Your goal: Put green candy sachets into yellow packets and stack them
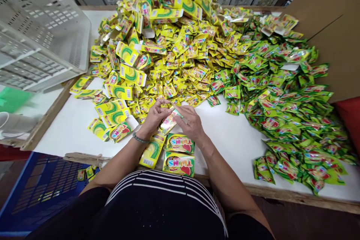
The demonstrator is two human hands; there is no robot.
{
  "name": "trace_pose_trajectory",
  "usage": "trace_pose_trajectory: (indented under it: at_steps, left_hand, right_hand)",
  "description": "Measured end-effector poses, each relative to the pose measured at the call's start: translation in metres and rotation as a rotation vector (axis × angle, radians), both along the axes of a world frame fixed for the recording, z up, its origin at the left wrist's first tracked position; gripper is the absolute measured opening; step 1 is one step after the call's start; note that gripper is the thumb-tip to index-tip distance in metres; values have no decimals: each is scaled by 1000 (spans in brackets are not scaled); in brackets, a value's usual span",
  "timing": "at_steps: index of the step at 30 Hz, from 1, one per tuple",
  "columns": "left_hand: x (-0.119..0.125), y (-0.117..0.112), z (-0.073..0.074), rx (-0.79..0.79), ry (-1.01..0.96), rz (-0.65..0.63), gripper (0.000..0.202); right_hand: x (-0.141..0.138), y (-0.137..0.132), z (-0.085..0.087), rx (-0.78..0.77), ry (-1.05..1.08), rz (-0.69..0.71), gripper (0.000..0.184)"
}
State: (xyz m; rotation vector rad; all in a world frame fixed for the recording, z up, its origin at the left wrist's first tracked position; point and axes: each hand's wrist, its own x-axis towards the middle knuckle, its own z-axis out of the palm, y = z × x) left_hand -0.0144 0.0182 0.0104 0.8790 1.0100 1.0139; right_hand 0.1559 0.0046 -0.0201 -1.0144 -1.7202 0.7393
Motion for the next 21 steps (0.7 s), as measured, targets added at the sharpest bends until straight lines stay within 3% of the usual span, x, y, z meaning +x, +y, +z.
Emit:
trace_pose_trajectory:
  at_steps: [4,6,9,11,13,16,19,21]
  left_hand:
    - [2,0,4,-18,34,-9,62]
    - [4,-4,9,6,92,-100,58]
    - [10,-12,17,202,239,-474,43]
    - [14,-17,21,395,365,-728,31]
    - [14,-21,23,511,484,-825,28]
    - [3,-24,26,488,701,-706,30]
    - [-21,-30,33,427,1109,-530,29]
    - [-37,-39,36,403,1403,-483,35]
  right_hand:
    - [0,2,2,-83,33,-1,32]
    - [9,12,0,-183,57,-106,35]
    - [37,36,-8,-297,17,-504,38]
    - [59,52,-16,-356,-152,-736,37]
    - [77,63,-25,-386,-379,-791,31]
    - [87,63,-37,-356,-575,-683,23]
    - [86,52,-42,-394,-630,-574,19]
    - [84,45,-43,-479,-626,-549,26]
